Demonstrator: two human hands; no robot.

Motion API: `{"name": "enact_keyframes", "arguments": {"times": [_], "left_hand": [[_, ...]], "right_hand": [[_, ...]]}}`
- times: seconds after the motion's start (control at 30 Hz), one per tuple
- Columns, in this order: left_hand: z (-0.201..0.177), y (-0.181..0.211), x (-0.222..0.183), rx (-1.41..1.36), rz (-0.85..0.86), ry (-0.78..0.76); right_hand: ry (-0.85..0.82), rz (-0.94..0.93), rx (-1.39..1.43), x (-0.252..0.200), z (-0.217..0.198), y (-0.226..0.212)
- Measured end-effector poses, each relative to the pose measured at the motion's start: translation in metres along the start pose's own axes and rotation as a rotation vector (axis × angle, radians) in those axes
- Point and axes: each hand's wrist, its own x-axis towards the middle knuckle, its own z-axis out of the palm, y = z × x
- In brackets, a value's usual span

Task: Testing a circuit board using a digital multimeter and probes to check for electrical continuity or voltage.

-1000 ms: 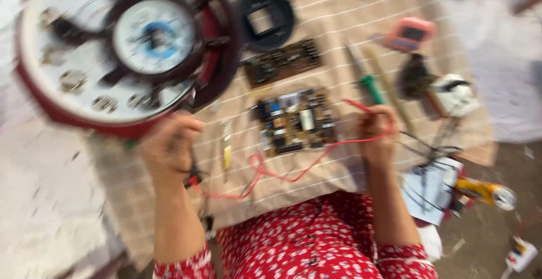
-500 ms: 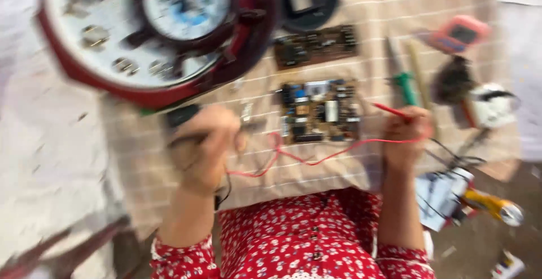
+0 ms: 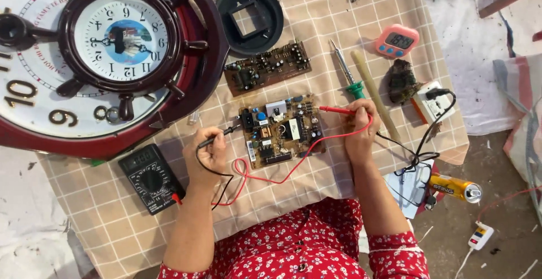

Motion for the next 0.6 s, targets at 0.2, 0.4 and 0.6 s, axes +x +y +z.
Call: {"name": "enact_keyframes", "arguments": {"times": [0.2, 0.4, 0.6], "left_hand": [[-0.004, 0.004, 0.006, 0.088, -0.017, 0.066], [-0.001, 0.014, 0.012, 0.033, -0.001, 0.073], [0.003, 0.019, 0.011, -0.03, -0.014, 0.009]], "right_hand": [[-0.001, -0.135, 0.007, 0.0, 0.009, 0.005], [-0.033, -0.075, 0.003, -0.002, 0.016, -0.004], [-0.068, -0.038, 0.01, 0.001, 0.008, 0.003]]}}
